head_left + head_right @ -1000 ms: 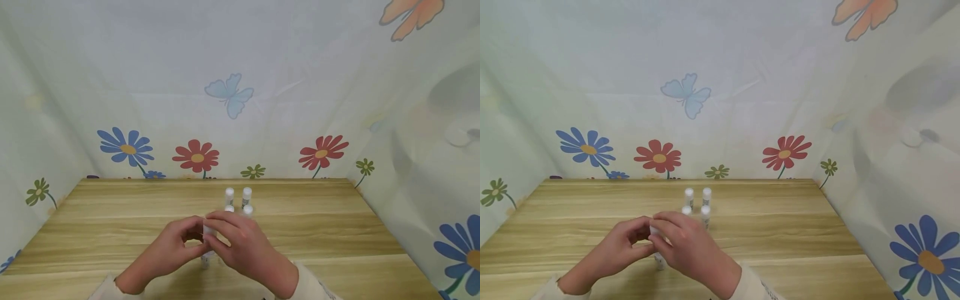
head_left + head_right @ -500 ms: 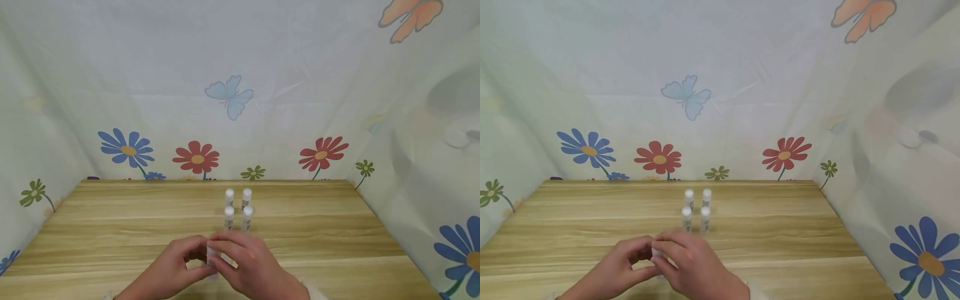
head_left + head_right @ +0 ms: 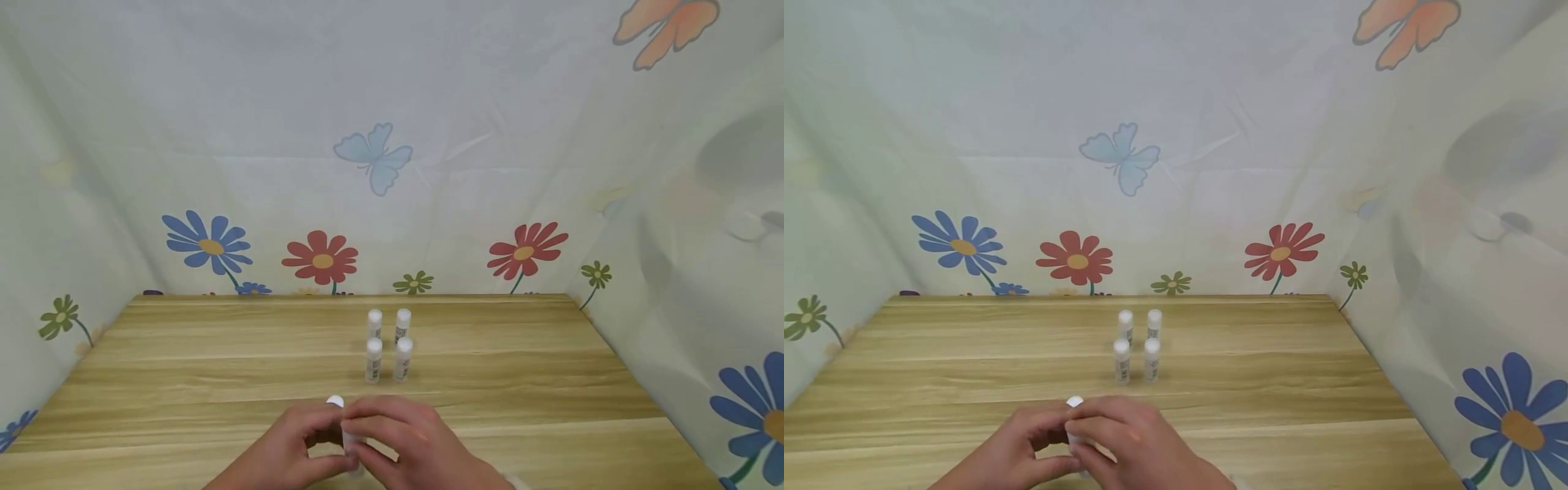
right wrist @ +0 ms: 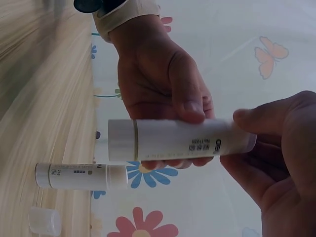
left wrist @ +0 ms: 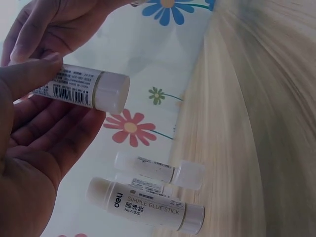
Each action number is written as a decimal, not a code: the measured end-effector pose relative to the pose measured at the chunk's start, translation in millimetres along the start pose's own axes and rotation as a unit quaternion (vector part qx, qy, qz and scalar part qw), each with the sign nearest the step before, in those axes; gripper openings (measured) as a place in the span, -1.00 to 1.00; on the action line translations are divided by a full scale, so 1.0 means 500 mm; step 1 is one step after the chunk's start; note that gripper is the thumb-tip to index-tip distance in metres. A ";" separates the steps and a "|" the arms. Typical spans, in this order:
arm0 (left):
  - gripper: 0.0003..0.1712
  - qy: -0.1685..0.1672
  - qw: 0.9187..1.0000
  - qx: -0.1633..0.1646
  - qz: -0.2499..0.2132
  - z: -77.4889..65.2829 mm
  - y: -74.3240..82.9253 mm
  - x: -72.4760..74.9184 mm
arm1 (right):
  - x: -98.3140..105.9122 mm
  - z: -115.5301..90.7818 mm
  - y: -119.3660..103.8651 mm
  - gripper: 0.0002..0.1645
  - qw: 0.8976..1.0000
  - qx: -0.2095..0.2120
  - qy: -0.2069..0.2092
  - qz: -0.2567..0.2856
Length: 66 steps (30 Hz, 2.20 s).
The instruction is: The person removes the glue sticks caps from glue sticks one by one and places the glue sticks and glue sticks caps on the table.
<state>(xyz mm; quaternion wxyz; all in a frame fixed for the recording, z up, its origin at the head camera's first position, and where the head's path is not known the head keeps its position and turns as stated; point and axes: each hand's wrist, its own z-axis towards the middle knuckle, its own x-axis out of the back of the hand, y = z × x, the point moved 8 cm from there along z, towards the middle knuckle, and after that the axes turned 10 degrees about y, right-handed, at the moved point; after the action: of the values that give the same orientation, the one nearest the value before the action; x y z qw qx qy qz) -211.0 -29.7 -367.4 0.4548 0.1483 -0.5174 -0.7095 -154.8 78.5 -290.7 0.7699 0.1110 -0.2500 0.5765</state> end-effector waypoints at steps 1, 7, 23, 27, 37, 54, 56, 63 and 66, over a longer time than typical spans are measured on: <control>-0.68 -0.009 1.000 0.018 -0.012 -0.002 -0.004 -0.002 | 0.000 -0.001 0.000 -0.76 1.000 0.000 -0.007 0.005; -0.65 -0.055 0.995 0.061 -0.053 -0.010 -0.011 -0.016 | 0.003 -0.006 -0.001 -0.78 0.998 0.006 -0.039 0.042; -0.66 -0.125 0.986 0.066 -0.092 -0.021 0.000 -0.034 | 0.010 -0.019 -0.008 -0.73 0.990 0.046 -0.060 0.123; -0.62 -0.131 0.986 0.056 -0.082 -0.021 0.004 -0.034 | 0.014 -0.015 -0.011 -0.71 0.989 0.046 -0.047 0.133; -0.62 -0.129 0.987 0.055 -0.078 -0.023 0.007 -0.032 | 0.023 -0.004 -0.018 -0.73 0.988 0.071 -0.024 0.133; -0.68 -0.121 0.987 0.084 -0.059 -0.034 -0.019 -0.019 | 0.035 -0.006 -0.005 -0.76 0.992 0.058 0.019 0.109; -0.68 -0.119 0.986 0.097 -0.059 -0.037 -0.025 -0.015 | 0.034 -0.012 0.002 -0.77 0.993 0.048 0.024 0.103; -0.70 -0.107 0.982 0.149 -0.041 -0.045 -0.054 0.002 | 0.028 -0.037 0.029 -0.81 0.995 0.021 0.033 0.090; -0.70 -0.102 0.983 0.149 -0.029 -0.047 -0.065 0.008 | 0.021 -0.050 0.040 -0.83 0.996 0.007 0.028 0.090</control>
<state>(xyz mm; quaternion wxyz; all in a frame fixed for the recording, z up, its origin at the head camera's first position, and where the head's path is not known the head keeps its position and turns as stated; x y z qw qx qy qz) -213.3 -45.5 -404.6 0.3521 0.1564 -0.6566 -0.6484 -164.9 105.0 -308.7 0.7208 0.0775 -0.2337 0.6480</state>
